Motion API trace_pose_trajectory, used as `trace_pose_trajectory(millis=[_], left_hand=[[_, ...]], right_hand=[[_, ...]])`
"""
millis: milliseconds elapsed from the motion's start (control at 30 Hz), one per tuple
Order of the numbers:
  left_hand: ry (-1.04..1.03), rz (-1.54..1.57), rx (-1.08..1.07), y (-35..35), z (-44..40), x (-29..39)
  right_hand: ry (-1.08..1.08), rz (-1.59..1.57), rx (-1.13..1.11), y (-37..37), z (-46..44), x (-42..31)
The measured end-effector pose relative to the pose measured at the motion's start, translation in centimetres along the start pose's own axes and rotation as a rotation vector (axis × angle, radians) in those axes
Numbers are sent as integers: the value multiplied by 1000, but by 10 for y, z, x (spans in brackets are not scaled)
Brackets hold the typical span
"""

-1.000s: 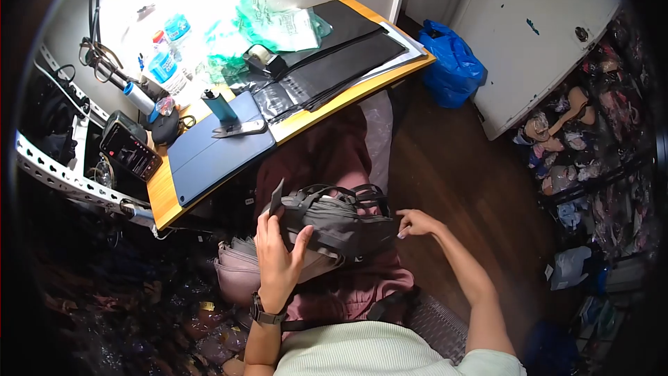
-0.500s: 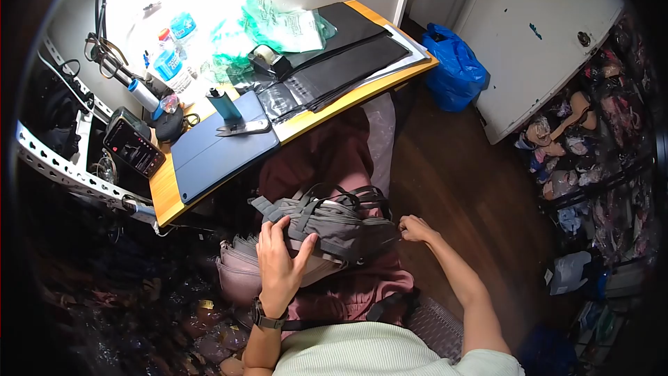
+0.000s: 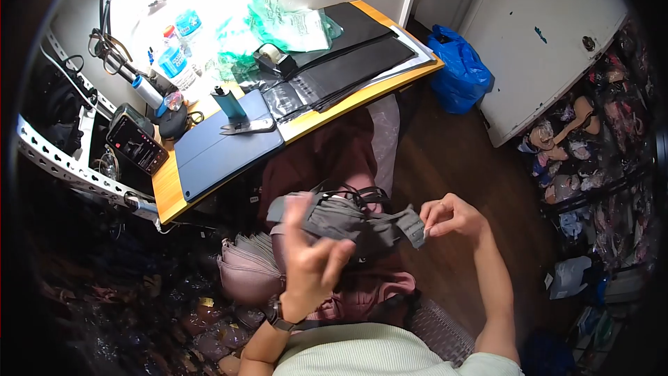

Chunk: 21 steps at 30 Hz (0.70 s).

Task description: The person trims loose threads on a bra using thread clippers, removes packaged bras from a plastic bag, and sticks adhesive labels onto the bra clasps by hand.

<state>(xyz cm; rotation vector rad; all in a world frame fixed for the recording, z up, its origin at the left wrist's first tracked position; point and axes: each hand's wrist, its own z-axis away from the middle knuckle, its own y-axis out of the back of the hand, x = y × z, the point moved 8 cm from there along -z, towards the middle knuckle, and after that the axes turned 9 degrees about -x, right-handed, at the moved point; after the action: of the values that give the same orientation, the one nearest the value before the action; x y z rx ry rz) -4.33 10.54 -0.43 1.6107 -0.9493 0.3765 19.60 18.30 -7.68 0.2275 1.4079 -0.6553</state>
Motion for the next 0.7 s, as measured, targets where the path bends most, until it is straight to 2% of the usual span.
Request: trace_pose_trajectory(millis=[33,100,133,200,267,333,367,433,467,533,567,633,667,700], left_hand=[[-50,221,-68,-10,-6,11],[-33,469,-144,-27,-12,19],[-62,645,-134,-27,-13,17],[9,1027,-74,-11,-17,20],[-60,944,-1,2,-17,18],[-77,1015,-126,-1,-17,19],[-75,1038,-61,2,-17,20],[-73,939,-163,2,-17,23],[-97,922,-96,6,-18,25],[-79,907,-104,6,-17,25],[-58,890,-117,6,-16,25],[-37,833,-106,7,-15,30],[34,828,-104,6,-13,30],[106,823,-101,5,-10,27]], right_hand=[[158,-53,25,-21,-8,-27],[120,-127,77,-67,-18,-61],[139,-91,37,-90,-24,-72],[225,156,-26,-107,-31,-85],[236,182,3,-115,-33,-91],[244,213,32,-118,-32,-98],[222,251,26,-120,-32,-99],[204,320,24,-123,-29,-105],[203,322,23,-124,-26,-111],[221,233,143,-118,-16,-125],[262,325,271,-115,-12,-136],[435,612,387,-116,-15,-147],[527,709,344,-122,-21,-148],[528,708,343,-125,-24,-146]])
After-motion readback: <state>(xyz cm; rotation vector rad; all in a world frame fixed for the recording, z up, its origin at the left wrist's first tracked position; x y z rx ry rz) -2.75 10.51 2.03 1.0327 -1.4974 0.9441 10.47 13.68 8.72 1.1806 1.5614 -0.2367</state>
